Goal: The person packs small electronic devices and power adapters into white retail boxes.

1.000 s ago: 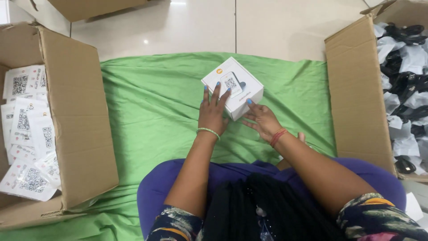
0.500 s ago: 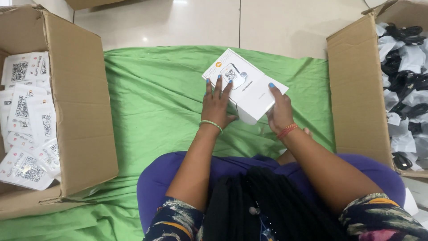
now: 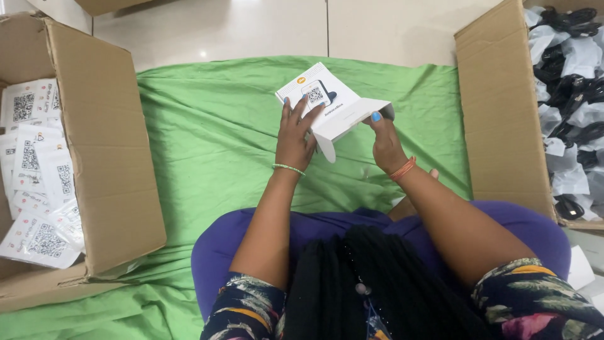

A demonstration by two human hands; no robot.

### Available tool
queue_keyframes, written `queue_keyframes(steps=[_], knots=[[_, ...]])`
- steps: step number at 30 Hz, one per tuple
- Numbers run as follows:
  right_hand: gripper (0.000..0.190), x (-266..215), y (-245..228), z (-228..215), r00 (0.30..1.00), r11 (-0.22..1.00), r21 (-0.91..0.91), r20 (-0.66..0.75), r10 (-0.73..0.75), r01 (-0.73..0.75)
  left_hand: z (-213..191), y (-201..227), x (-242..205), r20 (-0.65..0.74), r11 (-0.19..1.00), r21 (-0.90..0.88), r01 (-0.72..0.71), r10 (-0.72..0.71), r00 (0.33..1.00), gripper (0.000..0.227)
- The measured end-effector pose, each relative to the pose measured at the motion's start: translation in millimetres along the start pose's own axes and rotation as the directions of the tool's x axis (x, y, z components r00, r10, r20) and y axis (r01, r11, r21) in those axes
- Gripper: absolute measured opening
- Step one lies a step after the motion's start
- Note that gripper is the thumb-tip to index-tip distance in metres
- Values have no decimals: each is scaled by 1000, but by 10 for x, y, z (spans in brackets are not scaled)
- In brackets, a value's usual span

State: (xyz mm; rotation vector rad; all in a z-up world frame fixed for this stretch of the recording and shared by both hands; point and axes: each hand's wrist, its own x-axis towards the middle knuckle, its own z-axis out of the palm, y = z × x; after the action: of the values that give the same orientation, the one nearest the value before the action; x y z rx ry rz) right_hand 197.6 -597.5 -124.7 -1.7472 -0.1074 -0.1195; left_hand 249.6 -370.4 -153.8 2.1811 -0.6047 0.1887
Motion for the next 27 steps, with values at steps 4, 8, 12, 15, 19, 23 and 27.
queue_keyframes(steps=[4, 8, 12, 15, 19, 23, 27], knots=[[53, -22, -141, 76, 982, 923, -368, 180, -51, 115, -16, 11, 8, -14, 998, -60, 21, -22, 1000, 60], [38, -79, -203, 257, 891, 543, -726, 443, -100, 422, -65, 33, 23, -38, 989, -146, -6, 1, 999, 58], [31, -101, -161, 298, 898, 550, -758, 439, 32, 351, -62, 31, 30, -44, 980, -197, 9, -18, 999, 56], [44, -117, -147, 300, 889, 489, -763, 453, -63, 423, -50, -23, 50, -84, 973, -228, -33, 14, 996, 53], [57, -105, -315, 336, 890, 521, -748, 454, -52, 412, -100, -70, 83, -114, 923, -384, -1, -46, 992, 52], [58, -79, -497, 349, 913, 583, -713, 382, -144, 390, -248, -17, 126, -41, 844, -526, 107, -151, 988, 53], [53, 29, -621, 368, 945, 660, -677, 266, -192, 325, -204, -113, 132, -31, 873, -487, 32, -54, 998, 76]])
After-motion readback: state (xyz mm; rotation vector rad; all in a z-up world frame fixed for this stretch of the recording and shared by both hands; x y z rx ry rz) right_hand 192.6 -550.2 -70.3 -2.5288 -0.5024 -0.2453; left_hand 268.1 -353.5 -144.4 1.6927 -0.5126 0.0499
